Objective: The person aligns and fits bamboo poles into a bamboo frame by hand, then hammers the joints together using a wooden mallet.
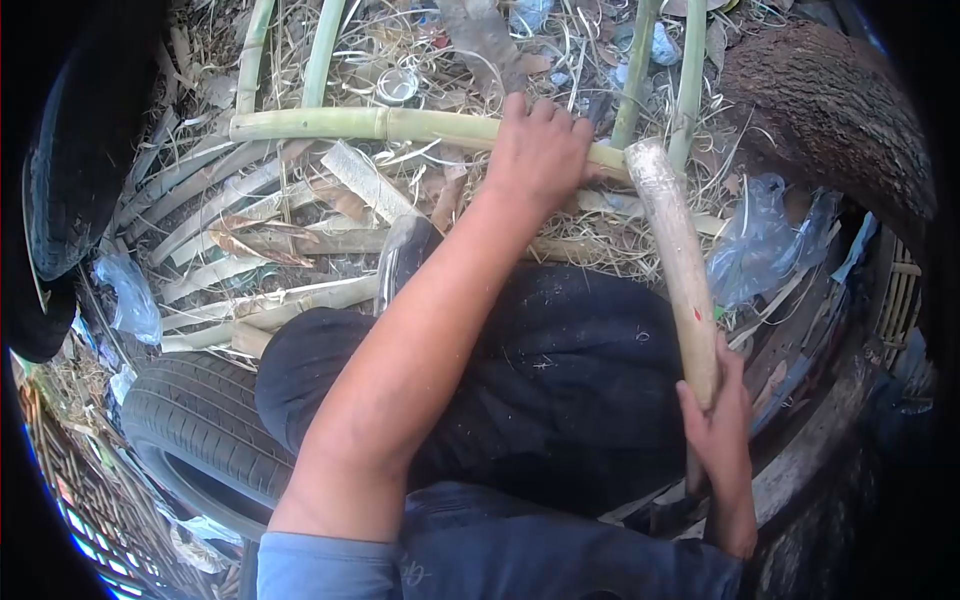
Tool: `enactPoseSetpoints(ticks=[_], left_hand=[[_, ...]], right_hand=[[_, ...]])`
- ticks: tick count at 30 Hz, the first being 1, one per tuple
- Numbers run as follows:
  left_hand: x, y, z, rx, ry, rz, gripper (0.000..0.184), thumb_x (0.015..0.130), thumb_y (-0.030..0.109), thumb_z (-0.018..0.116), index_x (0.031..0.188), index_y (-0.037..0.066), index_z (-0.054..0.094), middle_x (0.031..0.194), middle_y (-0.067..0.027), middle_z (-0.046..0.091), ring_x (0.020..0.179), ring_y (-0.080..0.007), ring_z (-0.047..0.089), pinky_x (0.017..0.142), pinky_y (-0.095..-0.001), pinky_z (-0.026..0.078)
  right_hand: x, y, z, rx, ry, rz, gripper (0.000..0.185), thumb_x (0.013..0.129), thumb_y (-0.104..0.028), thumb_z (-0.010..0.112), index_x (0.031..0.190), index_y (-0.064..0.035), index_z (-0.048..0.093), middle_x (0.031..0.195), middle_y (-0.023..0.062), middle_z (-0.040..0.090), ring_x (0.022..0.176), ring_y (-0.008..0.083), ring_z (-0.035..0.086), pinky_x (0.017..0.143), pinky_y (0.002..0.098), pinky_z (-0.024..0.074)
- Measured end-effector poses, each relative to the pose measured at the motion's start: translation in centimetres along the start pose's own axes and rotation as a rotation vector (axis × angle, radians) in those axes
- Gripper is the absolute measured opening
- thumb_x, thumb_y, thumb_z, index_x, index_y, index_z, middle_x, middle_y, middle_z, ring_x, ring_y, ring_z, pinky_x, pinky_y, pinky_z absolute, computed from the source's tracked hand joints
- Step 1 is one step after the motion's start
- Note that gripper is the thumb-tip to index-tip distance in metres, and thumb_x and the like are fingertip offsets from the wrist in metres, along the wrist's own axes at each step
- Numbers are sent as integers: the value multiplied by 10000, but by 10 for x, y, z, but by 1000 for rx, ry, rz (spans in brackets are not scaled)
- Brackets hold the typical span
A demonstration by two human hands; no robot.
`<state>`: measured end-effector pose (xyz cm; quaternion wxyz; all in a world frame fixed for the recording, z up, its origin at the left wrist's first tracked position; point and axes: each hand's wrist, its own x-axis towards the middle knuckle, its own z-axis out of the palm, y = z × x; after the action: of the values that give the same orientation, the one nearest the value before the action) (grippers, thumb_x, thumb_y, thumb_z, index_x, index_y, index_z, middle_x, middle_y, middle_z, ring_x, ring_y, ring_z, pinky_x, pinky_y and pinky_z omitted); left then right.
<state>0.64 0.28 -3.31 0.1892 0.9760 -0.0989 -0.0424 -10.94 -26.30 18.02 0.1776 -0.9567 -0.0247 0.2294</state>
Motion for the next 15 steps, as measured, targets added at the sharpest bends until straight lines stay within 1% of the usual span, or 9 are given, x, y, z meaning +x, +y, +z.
enactPoseSetpoints(ticks=[1, 2, 4, 6, 8, 11, 12, 14, 15], left_hand=[[5, -2, -1, 15, 16, -4, 450, 873, 546, 628, 1016, 120, 633, 949, -28, 672, 1015, -210, 593, 910, -433, 363], [6, -5, 1, 30, 21, -13, 453, 868, 545, 634, 1028, 121, 630, 948, -29, 671, 1015, -212, 591, 914, -437, 360], [-6, 0, 7, 19, -8, -18, 457, 864, 543, 640, 1040, 122, 626, 946, -30, 669, 1016, -215, 590, 918, -440, 356], [-2, 0, 2, 10, 12, -26, 477, 859, 545, 646, 1071, 118, 625, 959, -34, 665, 1028, -221, 590, 922, -453, 355], [6, -5, -1, 34, 34, -42, 481, 854, 553, 648, 1076, 127, 629, 967, -34, 663, 1029, -223, 590, 932, -461, 354], [-4, 2, 1, 36, 0, -95, 505, 830, 590, 656, 1088, 156, 651, 991, -35, 663, 1041, -230, 590, 963, -480, 348], [-4, 5, 1, 35, 4, -88, 505, 830, 590, 656, 1088, 156, 651, 991, -35, 663, 1041, -230, 590, 963, -480, 348], [-4, 3, 2, 53, 21, -147, 527, 813, 609, 658, 1086, 158, 663, 1012, -37, 671, 1050, -232, 592, 963, -487, 346], [-4, 1, 2, 39, 14, -144, 545, 802, 619, 659, 1087, 155, 669, 1030, -41, 676, 1056, -233, 594, 965, -490, 346]], right_hand=[[8, -5, -3, -12, -147, 33, 672, 858, -36, 717, 1444, 47, 398, 1408, 277, 505, 1306, 352, 530, 1070, 415, 433], [2, 5, 6, 89, 18, -3, 661, 862, -45, 711, 1436, 48, 397, 1359, 292, 541, 1272, 387, 563, 1053, 413, 448], [-10, 20, 23, 51, 204, -48, 660, 861, -54, 717, 1431, 43, 398, 1354, 296, 546, 1267, 394, 568, 1056, 411, 444], [-1, 2, 12, -65, -138, 59, 666, 860, -67, 722, 1429, 44, 394, 1321, 300, 565, 1232, 415, 587, 1052, 419, 446], [4, 8, 11, -79, -116, -44, 682, 855, -86, 733, 1426, 46, 385, 1328, 310, 561, 1224, 432, 587, 1039, 438, 452], [-2, 2, 13, -53, -28, 3, 644, 858, -81, 725, 1410, 47, 419, 1312, 301, 579, 1212, 430, 596, 1040, 438, 453], [0, -1, 13, -36, -124, 68, 642, 859, -61, 715, 1418, 40, 416, 1297, 287, 585, 1211, 413, 597, 1042, 436, 450], [0, 10, 13, 85, 17, -58, 618, 866, -62, 706, 1405, 45, 424, 1306, 310, 577, 1212, 444, 590, 1036, 444, 450], [-6, 10, 17, 59, 182, -67, 604, 866, -64, 704, 1397, 47, 436, 1308, 311, 579, 1219, 447, 587, 1043, 438, 449]])
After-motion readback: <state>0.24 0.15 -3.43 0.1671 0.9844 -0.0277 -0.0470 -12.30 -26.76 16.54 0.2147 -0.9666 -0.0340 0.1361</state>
